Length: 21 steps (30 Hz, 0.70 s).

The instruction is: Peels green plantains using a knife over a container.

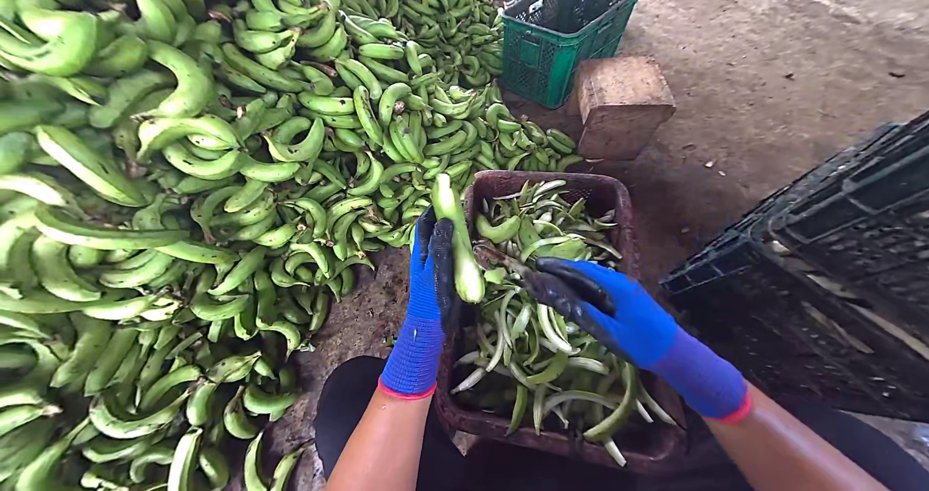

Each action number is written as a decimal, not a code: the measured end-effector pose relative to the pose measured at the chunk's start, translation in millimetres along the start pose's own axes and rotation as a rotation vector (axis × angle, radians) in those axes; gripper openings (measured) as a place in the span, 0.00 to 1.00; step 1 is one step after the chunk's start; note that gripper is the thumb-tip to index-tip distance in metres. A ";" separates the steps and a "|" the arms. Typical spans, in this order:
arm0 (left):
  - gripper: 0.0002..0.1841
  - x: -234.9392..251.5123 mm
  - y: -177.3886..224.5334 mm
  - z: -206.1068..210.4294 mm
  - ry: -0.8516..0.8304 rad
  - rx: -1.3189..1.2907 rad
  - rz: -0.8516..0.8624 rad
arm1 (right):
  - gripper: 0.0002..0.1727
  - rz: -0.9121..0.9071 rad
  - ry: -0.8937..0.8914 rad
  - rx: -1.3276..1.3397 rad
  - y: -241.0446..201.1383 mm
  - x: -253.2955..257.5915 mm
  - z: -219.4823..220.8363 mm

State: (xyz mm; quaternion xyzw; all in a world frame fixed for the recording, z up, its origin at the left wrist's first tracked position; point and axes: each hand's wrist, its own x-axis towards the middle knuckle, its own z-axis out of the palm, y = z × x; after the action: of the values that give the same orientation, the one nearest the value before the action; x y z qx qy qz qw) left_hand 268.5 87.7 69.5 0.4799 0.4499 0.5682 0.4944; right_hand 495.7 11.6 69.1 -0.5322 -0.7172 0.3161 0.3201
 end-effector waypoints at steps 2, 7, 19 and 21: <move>0.25 -0.7 -2.0 1.8 0.050 0.024 0.102 | 0.28 -0.067 -0.011 -0.039 -3.0 -2.7 1.5; 0.25 -17.5 5.2 6.5 -0.128 -0.126 0.034 | 0.25 -0.098 0.009 -0.285 -4.9 8.7 -4.1; 0.21 -8.4 -4.5 3.5 -0.120 -0.135 -0.084 | 0.32 0.019 0.138 -0.279 -10.3 17.0 1.5; 0.22 -5.4 0.1 7.2 0.085 -0.183 0.034 | 0.31 -0.055 0.093 -0.292 -12.8 11.8 18.5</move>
State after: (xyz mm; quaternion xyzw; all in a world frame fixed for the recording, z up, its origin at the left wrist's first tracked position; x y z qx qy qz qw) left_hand 275.9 82.6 70.0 0.4157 0.4085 0.6352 0.5068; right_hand 471.1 18.0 69.7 -0.5675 -0.7541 0.1746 0.2808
